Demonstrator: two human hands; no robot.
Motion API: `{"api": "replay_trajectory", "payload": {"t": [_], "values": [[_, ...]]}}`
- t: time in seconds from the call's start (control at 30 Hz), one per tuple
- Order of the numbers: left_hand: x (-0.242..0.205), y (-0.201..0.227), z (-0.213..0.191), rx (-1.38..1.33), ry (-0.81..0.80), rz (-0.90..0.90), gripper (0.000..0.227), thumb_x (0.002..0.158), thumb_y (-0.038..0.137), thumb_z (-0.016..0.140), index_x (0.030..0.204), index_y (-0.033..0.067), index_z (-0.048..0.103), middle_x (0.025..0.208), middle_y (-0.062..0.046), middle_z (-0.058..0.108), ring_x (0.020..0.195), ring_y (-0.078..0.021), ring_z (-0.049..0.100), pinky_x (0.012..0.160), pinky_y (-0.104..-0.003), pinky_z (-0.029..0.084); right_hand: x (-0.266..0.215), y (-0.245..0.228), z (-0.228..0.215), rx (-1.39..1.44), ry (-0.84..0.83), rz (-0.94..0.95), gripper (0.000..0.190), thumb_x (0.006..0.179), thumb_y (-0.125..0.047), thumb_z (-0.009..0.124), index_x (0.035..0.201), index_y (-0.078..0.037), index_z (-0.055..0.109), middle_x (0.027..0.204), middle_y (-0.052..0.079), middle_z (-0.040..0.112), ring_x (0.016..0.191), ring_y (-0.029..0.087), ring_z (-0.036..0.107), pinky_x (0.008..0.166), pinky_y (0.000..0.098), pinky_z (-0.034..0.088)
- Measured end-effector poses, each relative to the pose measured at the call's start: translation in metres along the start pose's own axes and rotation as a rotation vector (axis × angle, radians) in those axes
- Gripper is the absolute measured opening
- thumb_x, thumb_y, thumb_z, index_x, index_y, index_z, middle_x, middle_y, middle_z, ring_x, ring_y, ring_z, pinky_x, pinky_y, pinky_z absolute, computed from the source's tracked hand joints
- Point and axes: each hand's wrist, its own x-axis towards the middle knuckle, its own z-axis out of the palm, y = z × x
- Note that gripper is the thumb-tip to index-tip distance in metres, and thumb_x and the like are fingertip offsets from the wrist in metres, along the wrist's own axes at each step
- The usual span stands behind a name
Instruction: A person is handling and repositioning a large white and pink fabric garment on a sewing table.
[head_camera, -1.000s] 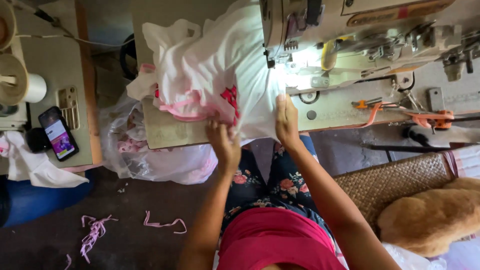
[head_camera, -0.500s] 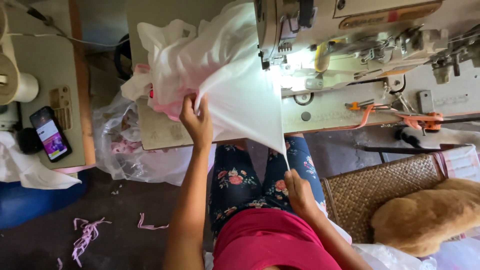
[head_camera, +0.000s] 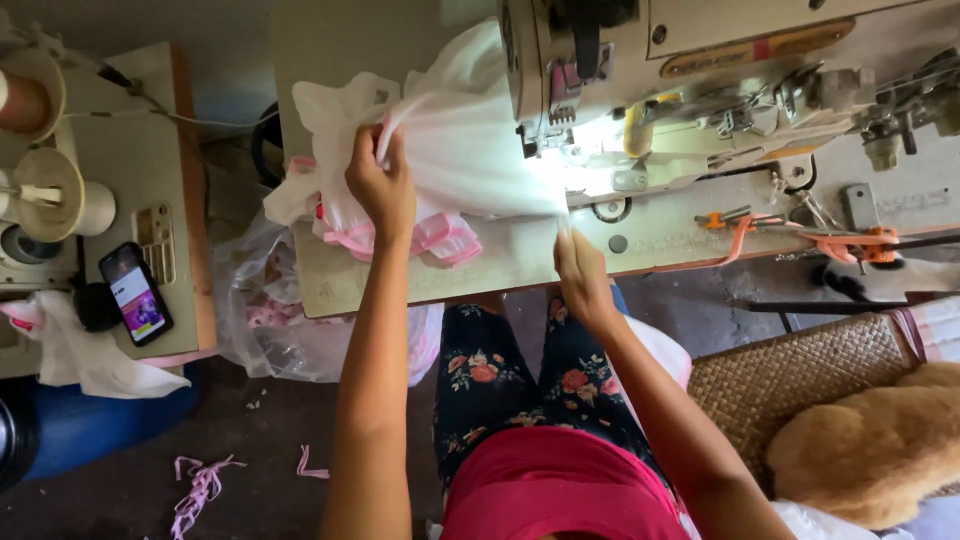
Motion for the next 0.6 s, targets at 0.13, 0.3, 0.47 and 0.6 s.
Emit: {"api": "replay_trajectory", "payload": {"t": [0.13, 0.3, 0.47, 0.6], "values": [[0.009, -0.02, 0.018, 0.338, 0.057, 0.291, 0.019, 0.088, 0.014, 0.075, 0.1, 0.0177, 0.061, 0.093, -0.003, 0.062, 0.086, -0.0313, 0.064, 0.082, -0.046, 0.05, 0.037, -0.018, -0.012, 0.657, 0.043, 0.322, 0.056, 0.116, -0.038, 0.033, 0.066, -0.018, 0.049, 0.048, 0.0, 0.053, 0.054, 0.019, 0.054, 0.063, 0.0308, 0.048], [-0.052, -0.089, 0.009, 0.761, -0.277, 0.336, 0.022, 0.1, 0.022, 0.063, 0.12, 0.0142, 0.066, 0.127, -0.009, 0.068, 0.115, -0.0276, 0.065, 0.099, -0.065, 0.04, -0.064, 0.018, -0.049, 0.537, 0.038, 0.273, 0.035, 0.111, -0.024, 0.037, 0.121, -0.011, 0.068, 0.112, 0.018, 0.065, 0.113, 0.035, 0.06, 0.104, 0.0452, 0.044], [-0.049, -0.088, -0.018, 0.754, -0.33, 0.221, 0.025, 0.103, 0.038, 0.065, 0.117, 0.0175, 0.064, 0.133, -0.009, 0.063, 0.121, -0.0308, 0.061, 0.095, -0.074, 0.038, -0.207, 0.104, -0.039, 0.616, -0.128, 0.785, 0.068, 0.099, -0.028, 0.058, 0.147, 0.017, 0.041, 0.148, 0.046, 0.038, 0.145, 0.053, 0.033, 0.122, 0.0583, 0.024], [-0.036, -0.022, -0.046, 0.466, -0.257, 0.18, 0.034, 0.098, 0.027, 0.071, 0.126, 0.0129, 0.058, 0.129, -0.014, 0.056, 0.121, -0.0377, 0.057, 0.097, -0.062, 0.045, -0.214, 0.128, -0.063, 0.589, 0.017, 0.614, 0.017, 0.093, -0.007, 0.066, 0.105, 0.003, 0.074, 0.095, 0.021, 0.072, 0.09, 0.026, 0.065, 0.082, 0.0416, 0.051]]}}
